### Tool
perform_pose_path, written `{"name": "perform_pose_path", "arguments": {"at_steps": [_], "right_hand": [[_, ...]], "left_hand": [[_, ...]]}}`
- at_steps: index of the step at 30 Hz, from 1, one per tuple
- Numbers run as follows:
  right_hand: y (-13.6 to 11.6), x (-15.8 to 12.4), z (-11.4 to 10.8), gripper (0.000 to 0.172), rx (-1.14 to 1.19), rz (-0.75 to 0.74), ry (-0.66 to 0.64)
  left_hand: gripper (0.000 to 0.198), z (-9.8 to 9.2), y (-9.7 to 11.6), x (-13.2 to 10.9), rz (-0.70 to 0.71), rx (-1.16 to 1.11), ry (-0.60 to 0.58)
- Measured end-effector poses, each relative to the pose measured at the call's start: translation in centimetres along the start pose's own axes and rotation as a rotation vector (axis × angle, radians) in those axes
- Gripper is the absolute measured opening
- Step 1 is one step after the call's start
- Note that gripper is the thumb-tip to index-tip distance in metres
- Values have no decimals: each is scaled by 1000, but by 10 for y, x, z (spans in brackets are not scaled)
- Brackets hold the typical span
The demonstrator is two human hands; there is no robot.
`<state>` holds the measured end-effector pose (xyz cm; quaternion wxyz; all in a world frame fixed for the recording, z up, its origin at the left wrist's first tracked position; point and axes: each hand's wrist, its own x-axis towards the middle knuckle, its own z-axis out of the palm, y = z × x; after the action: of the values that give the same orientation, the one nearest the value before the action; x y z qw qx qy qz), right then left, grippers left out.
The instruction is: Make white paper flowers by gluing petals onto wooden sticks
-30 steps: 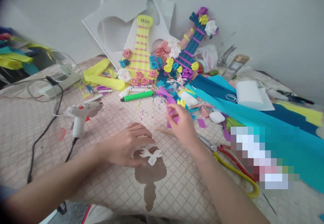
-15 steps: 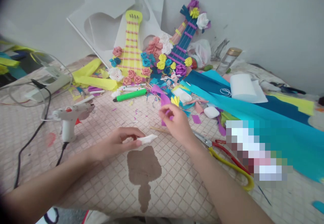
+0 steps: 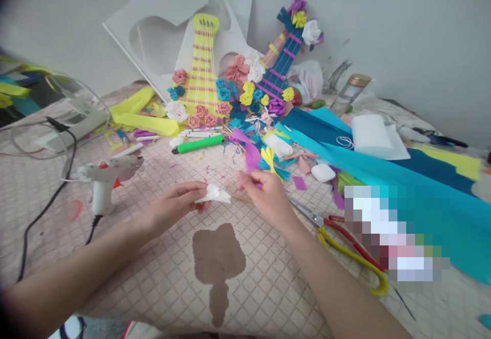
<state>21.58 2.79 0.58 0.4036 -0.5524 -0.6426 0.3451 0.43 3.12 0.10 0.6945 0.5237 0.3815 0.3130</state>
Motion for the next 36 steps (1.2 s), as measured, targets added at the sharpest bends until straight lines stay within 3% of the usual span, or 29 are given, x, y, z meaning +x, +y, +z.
{"name": "perform_pose_path", "arguments": {"at_steps": [3,5,7,10,13,17,24,27,32,36], "right_hand": [[0,0,-1,47,-116,67,107],[1,1,-1,36,-88,40,133],[2,0,1,23,39,-1,60],[-2,-3,7,31,205,18,-117],[-10,-8,13,24,183,21,-224],[-16,-12,20,17,164,19,-227],[-12,-16,26,17,200,68,-228],[-8,-14,24,19,166,75,-193],[4,-5,13,25,101,83,-2],[11,1,4,25,-111,-35,137]], "left_hand": [[20,1,-1,0,-30,-90,-4],[20,2,-2,0,-61,-141,-5],[21,3,-3,0,-82,-171,3],[19,4,-4,-1,-62,-108,31],[19,5,-3,-2,12,80,40],[23,8,-1,-4,77,205,-22],[19,10,-1,-3,41,225,9],[18,9,-2,-3,42,229,24],[15,8,0,-3,54,192,53],[14,7,-1,-3,51,149,49]]}}
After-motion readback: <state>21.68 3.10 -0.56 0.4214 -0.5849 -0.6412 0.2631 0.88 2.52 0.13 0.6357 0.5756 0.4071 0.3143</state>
